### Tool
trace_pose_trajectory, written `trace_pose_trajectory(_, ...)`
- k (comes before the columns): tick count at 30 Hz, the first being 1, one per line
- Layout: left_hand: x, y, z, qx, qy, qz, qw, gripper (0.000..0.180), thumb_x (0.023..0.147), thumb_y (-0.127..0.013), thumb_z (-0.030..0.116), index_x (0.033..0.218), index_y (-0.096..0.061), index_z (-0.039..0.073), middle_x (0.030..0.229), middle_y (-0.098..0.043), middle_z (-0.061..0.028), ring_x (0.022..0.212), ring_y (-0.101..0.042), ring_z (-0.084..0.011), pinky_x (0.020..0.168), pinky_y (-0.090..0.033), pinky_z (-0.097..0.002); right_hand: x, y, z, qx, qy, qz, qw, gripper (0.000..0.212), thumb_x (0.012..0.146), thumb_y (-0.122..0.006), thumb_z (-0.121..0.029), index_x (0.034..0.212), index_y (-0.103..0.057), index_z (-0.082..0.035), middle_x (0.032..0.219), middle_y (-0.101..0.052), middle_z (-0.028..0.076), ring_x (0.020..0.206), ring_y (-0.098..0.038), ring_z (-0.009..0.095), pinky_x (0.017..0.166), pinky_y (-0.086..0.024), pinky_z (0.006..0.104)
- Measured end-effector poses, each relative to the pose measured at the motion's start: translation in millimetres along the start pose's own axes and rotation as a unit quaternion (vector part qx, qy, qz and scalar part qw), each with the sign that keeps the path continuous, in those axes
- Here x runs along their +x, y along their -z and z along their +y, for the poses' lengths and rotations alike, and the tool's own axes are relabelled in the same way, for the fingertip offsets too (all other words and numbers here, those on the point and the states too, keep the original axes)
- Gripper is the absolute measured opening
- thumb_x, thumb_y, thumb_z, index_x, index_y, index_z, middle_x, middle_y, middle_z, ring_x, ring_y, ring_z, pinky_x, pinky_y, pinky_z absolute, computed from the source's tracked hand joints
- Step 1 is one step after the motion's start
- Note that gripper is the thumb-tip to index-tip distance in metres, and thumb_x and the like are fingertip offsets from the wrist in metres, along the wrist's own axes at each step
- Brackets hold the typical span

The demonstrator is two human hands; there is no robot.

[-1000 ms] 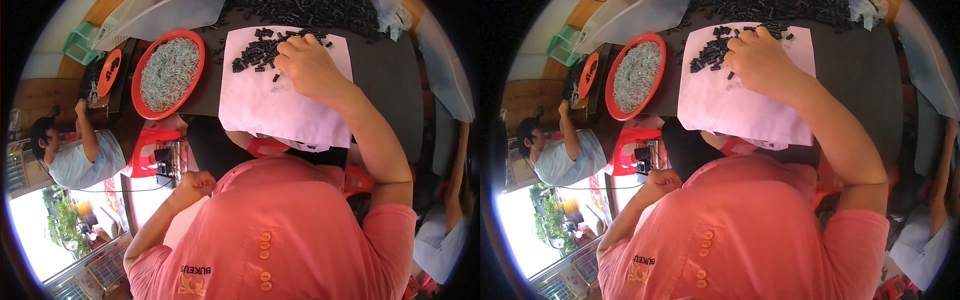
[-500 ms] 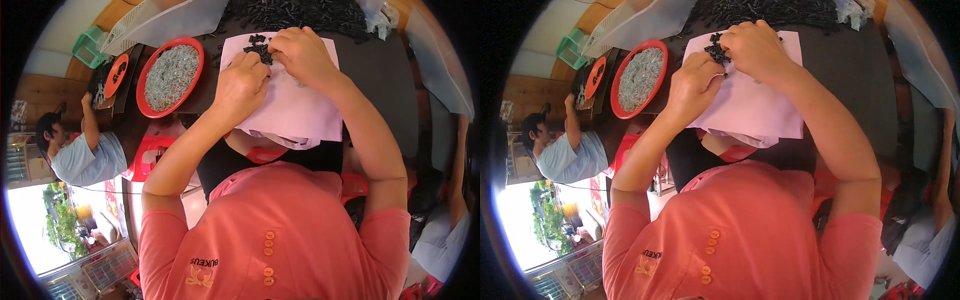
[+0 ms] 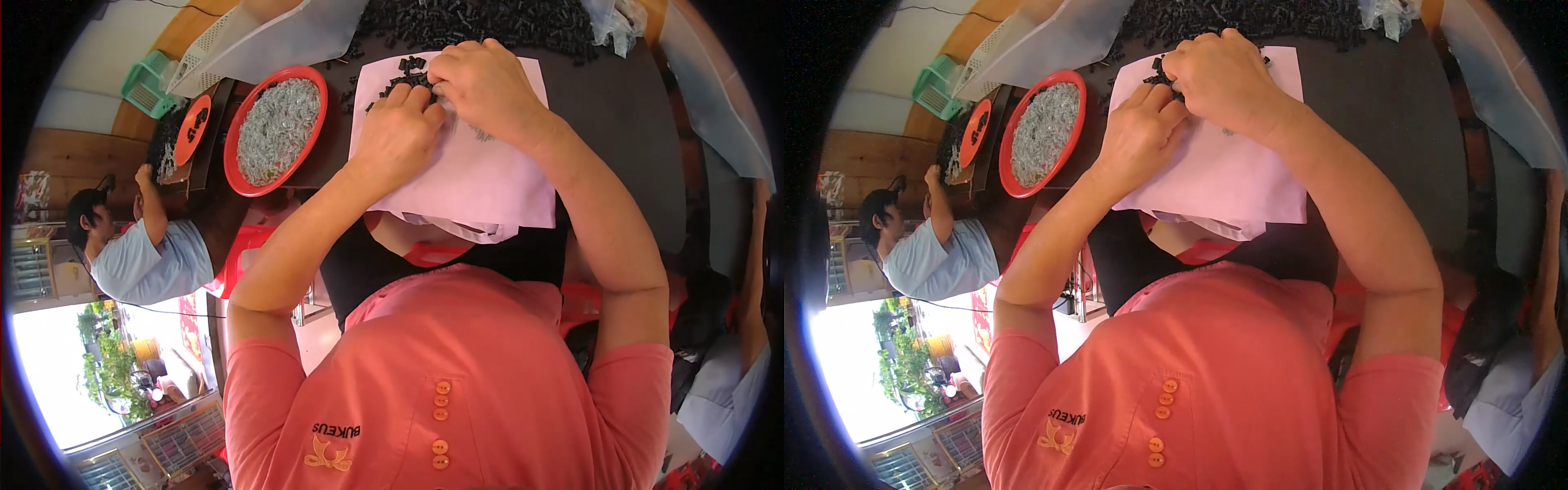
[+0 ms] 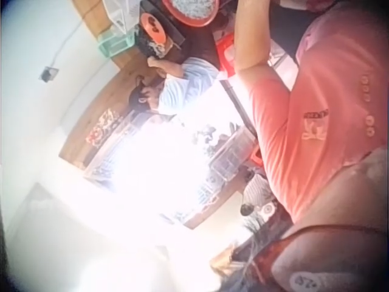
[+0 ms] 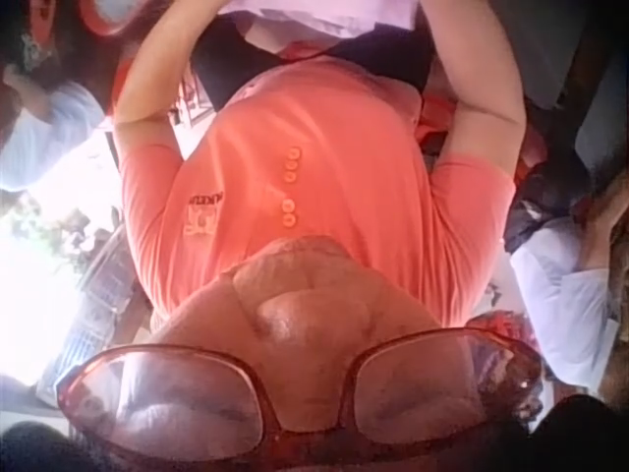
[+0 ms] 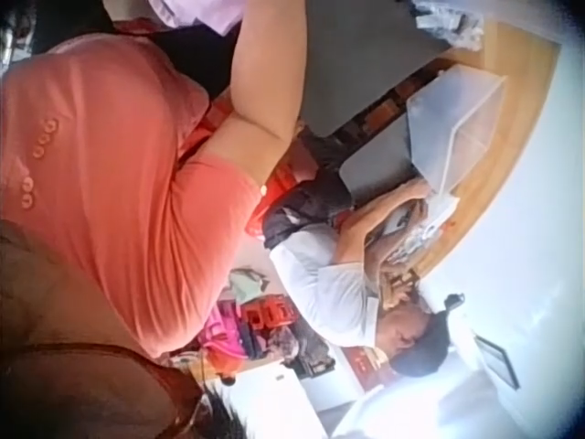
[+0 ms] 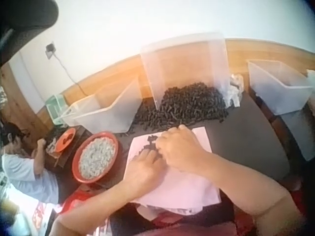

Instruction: The person inserts small metal pins into plastic housings by hand at a workbench.

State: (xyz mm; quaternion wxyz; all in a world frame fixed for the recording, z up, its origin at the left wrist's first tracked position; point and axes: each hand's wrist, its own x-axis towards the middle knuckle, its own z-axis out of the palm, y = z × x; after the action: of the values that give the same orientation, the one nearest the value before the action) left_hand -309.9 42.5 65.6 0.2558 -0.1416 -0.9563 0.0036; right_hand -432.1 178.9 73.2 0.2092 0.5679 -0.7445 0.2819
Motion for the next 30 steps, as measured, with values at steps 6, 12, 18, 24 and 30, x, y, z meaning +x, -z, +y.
trace_pose_trajectory(6,3.1,-7.8,1.8,0.0,-0.03,0.043,0.999,0.012,0.068,-0.068,0.01,0.073,-0.06,0.002,0.084,-0.056,-0.0097,0.08,-0.056,-0.0274,0.062,-0.051,-0.0372,1.2,0.5,1.6,0.017,-0.01,0.006,1.0,0.005,0.077,-0.062,-0.013,0.079,-0.066,-0.011,0.082,-0.068,0.004,0.083,-0.064,0.025,0.072,-0.043,0.0384)
trace_pose_trajectory(12,2.2,-7.1,-1.9,-0.012,-0.039,0.045,0.998,0.012,0.068,-0.068,0.009,0.073,-0.06,0.001,0.086,-0.056,-0.0102,0.081,-0.056,-0.0283,0.065,-0.052,-0.0386,1.8,1.2,1.6,0.015,-0.001,0.01,1.0,0.008,0.076,-0.062,-0.013,0.081,-0.067,-0.011,0.082,-0.068,0.005,0.082,-0.064,0.026,0.072,-0.043,0.039)
trace_pose_trajectory(18,-2.5,-4.9,2.1,-0.115,0.02,0.02,0.993,0.013,0.072,-0.065,0.004,0.084,-0.062,0.004,0.088,-0.057,-0.0092,0.086,-0.058,-0.03,0.071,-0.052,-0.0405,0.9,2.0,2.5,0.023,-0.003,0.033,0.999,0.01,0.075,-0.061,-0.012,0.083,-0.067,-0.01,0.083,-0.068,0.006,0.081,-0.065,0.026,0.071,-0.044,0.0398)
trace_pose_trajectory(24,0.4,-6.5,4.1,-0.131,0.009,0.041,0.991,0.015,0.069,-0.068,0.004,0.084,-0.065,0.003,0.086,-0.057,-0.0097,0.084,-0.057,-0.0296,0.071,-0.051,-0.0404,1.7,5.6,-0.7,0.024,-0.008,0.005,1.0,0.012,0.074,-0.061,-0.013,0.084,-0.068,-0.009,0.085,-0.069,0.007,0.081,-0.065,0.028,0.072,-0.044,0.0409)
trace_pose_trajectory(30,3.7,-8.5,5.3,-0.155,0.01,0.035,0.987,0.011,0.071,-0.069,0.008,0.079,-0.065,0.002,0.085,-0.059,-0.0097,0.081,-0.057,-0.0293,0.07,-0.051,-0.0409,2.1,5.3,0.8,0.004,-0.006,0.015,1.0,0.012,0.074,-0.061,-0.014,0.084,-0.068,-0.009,0.085,-0.07,0.007,0.081,-0.066,0.028,0.072,-0.045,0.0404)
